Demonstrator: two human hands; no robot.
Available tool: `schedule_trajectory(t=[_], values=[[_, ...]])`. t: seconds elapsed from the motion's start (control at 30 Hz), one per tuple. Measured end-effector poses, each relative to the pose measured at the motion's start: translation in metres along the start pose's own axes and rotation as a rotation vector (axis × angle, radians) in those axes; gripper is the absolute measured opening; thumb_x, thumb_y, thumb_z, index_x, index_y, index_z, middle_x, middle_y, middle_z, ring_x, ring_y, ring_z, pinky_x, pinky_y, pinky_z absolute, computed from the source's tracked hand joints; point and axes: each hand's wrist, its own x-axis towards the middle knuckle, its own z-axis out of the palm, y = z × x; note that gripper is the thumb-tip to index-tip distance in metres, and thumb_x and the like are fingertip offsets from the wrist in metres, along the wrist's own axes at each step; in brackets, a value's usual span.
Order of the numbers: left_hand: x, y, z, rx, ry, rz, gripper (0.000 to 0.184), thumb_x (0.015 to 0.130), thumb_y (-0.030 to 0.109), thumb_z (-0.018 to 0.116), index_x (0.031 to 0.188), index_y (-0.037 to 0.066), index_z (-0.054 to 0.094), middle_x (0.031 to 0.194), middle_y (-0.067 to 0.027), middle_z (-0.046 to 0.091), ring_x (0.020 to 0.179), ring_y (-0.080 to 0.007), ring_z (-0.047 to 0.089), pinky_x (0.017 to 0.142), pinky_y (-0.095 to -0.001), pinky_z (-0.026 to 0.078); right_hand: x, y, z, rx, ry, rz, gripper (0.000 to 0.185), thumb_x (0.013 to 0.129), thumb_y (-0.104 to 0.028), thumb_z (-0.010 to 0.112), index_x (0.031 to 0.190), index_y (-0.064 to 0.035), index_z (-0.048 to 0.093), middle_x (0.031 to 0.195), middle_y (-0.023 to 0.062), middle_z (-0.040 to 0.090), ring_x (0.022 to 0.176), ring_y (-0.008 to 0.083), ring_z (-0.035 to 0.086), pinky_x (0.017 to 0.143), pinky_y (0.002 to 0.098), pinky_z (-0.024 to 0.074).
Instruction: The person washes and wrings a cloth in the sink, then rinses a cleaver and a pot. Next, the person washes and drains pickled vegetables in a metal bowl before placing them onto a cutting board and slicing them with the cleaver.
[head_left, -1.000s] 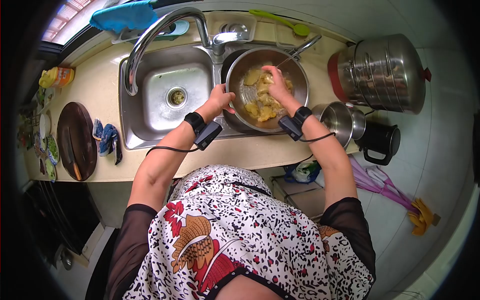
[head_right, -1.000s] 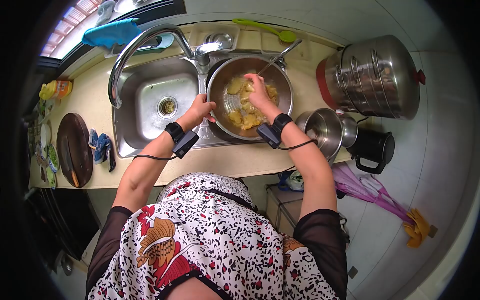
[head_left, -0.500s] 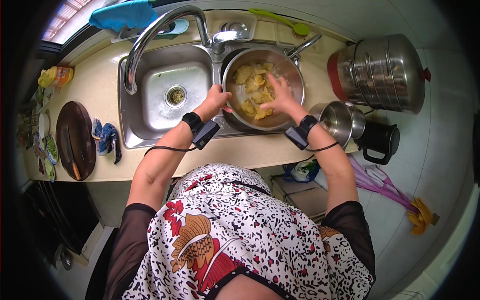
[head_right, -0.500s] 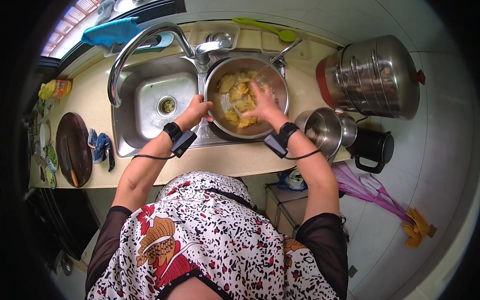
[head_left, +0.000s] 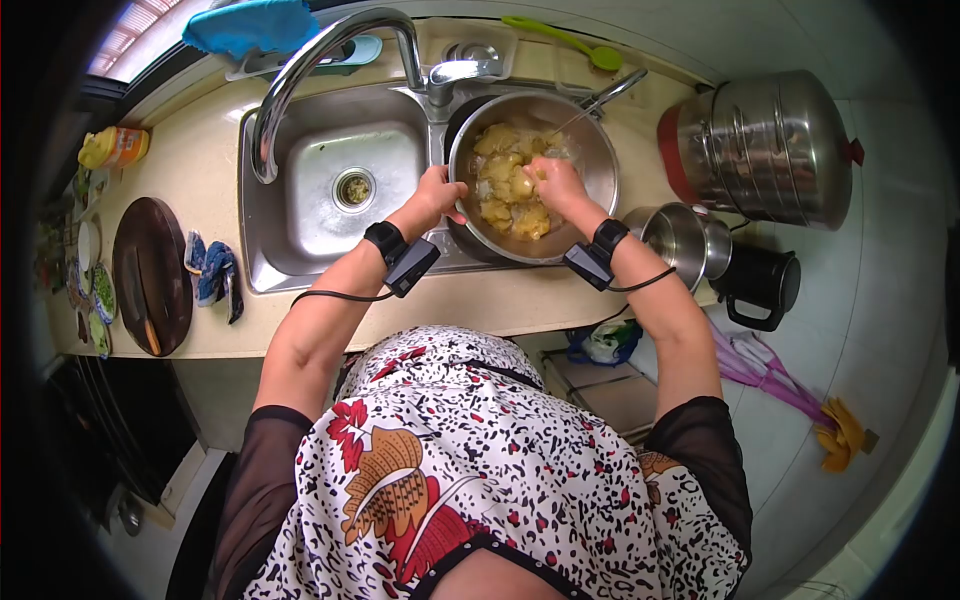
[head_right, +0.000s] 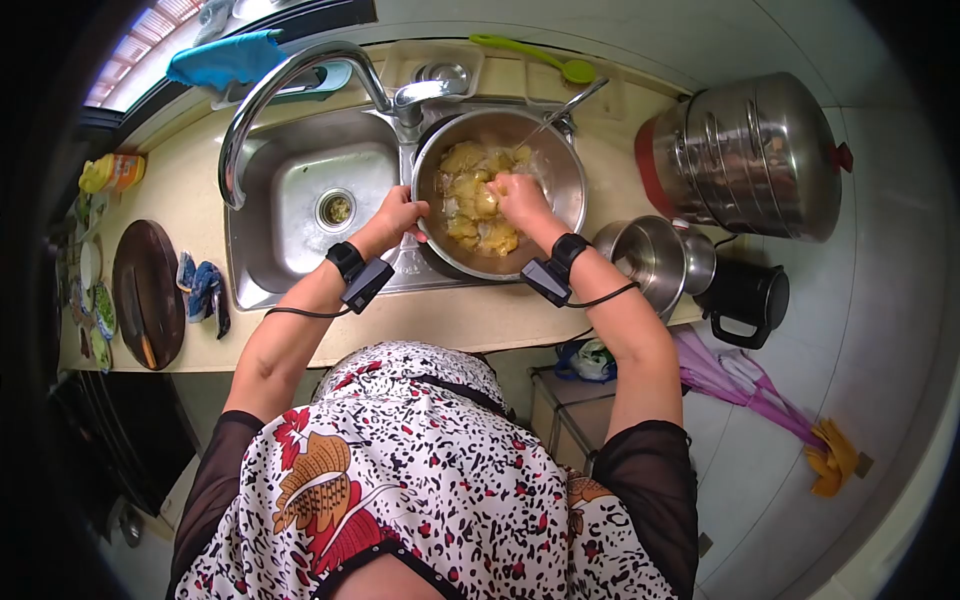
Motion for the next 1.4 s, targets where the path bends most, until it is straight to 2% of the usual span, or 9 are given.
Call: schedule_trajectory(t=[0.17,0.2,0.3,0.4,0.53,0.83,0.93,1.03,1.4], values=[[0.002,-0.005,-0.002,-0.004,0.021,-0.003,0.026,0.076,-0.001,0.053,0.1,-0.011,0.055,0.084,-0.0114,0.058,0.061,-0.0212,0.059,0.04,-0.0298,0.055,0.01,-0.007,-0.032,-0.166,-0.031,0.237,0.045,0.082,-0.046,0.057,0.082,-0.0021,0.065,0.072,0.0227,0.06,0.07,0.04,0.058,0.065,0.044,0.0478],[0.002,-0.005,-0.003,0.005,0.02,-0.004,0.027,0.076,-0.001,0.053,0.101,-0.011,0.055,0.084,-0.0114,0.058,0.061,-0.0213,0.059,0.04,-0.0298,0.055,0.017,-0.01,-0.041,-0.154,-0.22,0.391,0.053,0.078,-0.054,0.058,0.079,-0.0022,0.067,0.086,0.022,0.062,0.083,0.0366,0.059,0.072,0.0422,0.0478],[0.001,-0.003,-0.003,0.022,-0.009,0.012,0.029,0.076,-0.001,0.053,0.103,-0.01,0.055,0.084,-0.0111,0.058,0.061,-0.0211,0.059,0.04,-0.0298,0.055,0.007,-0.013,-0.033,-0.42,0.011,0.118,0.043,0.074,-0.046,0.067,0.084,-0.0047,0.067,0.11,0.0179,0.055,0.103,0.0334,0.052,0.083,0.0416,0.0443],[-0.001,0.001,-0.001,0.047,-0.021,0.022,0.03,0.076,-0.001,0.053,0.105,-0.009,0.056,0.084,-0.0104,0.059,0.061,-0.0208,0.059,0.04,-0.0296,0.055,0.011,-0.023,-0.023,-0.201,0.157,-0.159,0.036,0.067,-0.028,0.075,0.095,-0.0083,0.063,0.118,0.0128,0.046,0.114,0.032,0.042,0.09,0.0423,0.0398],[-0.001,0.001,0.001,0.057,-0.032,0.042,0.03,0.075,0.0,0.053,0.103,-0.011,0.053,0.083,-0.0123,0.06,0.058,-0.0193,0.059,0.038,-0.0284,0.052,0.009,-0.028,-0.002,-0.345,-0.261,-0.239,0.046,0.062,-0.012,0.075,0.103,-0.0099,0.054,0.106,0.012,0.05,0.109,0.0324,0.046,0.088,0.0422,0.0408],[-0.005,0.006,0.003,0.072,-0.054,0.058,0.03,0.075,-0.001,0.053,0.104,-0.01,0.053,0.084,-0.0116,0.06,0.06,-0.0198,0.06,0.037,-0.0282,0.052,0.019,0.014,0.01,0.031,0.025,-0.109,0.01,0.077,-0.011,0.055,0.078,-0.0007,0.056,0.067,0.0121,0.063,0.063,0.0313,0.062,0.058,0.04,0.0506],[-0.002,0.004,0.004,0.076,-0.056,0.061,0.03,0.076,-0.001,0.052,0.104,-0.01,0.053,0.085,-0.0112,0.06,0.061,-0.0194,0.059,0.038,-0.0281,0.052,0.018,0.01,0.002,0.62,-0.256,0.414,0.009,0.078,-0.009,0.054,0.075,-0.0008,0.056,0.062,0.0075,0.061,0.062,0.0203,0.063,0.049,0.0334,0.0482],[-0.004,0.005,0.006,0.048,-0.061,0.056,0.03,0.076,-0.001,0.052,0.104,-0.009,0.054,0.086,-0.0109,0.06,0.061,-0.0189,0.059,0.038,-0.028,0.052,0.021,0.011,-0.004,0.839,-0.339,0.59,0.009,0.077,-0.005,0.05,0.072,-0.0009,0.056,0.06,0.0045,0.057,0.061,0.0122,0.06,0.044,0.0253,0.0427],[-0.009,0.008,0.004,0.049,-0.057,0.052,0.029,0.076,-0.001,0.052,0.103,-0.01,0.053,0.085,-0.0115,0.059,0.06,-0.0191,0.058,0.038,-0.028,0.052,0.021,0.017,-0.017,1.071,-0.26,0.664,0.018,0.078,-0.017,0.05,0.066,-0.005,0.056,0.062,0.0029,0.052,0.052,0.0112,0.048,0.045,0.0238,0.0365]])
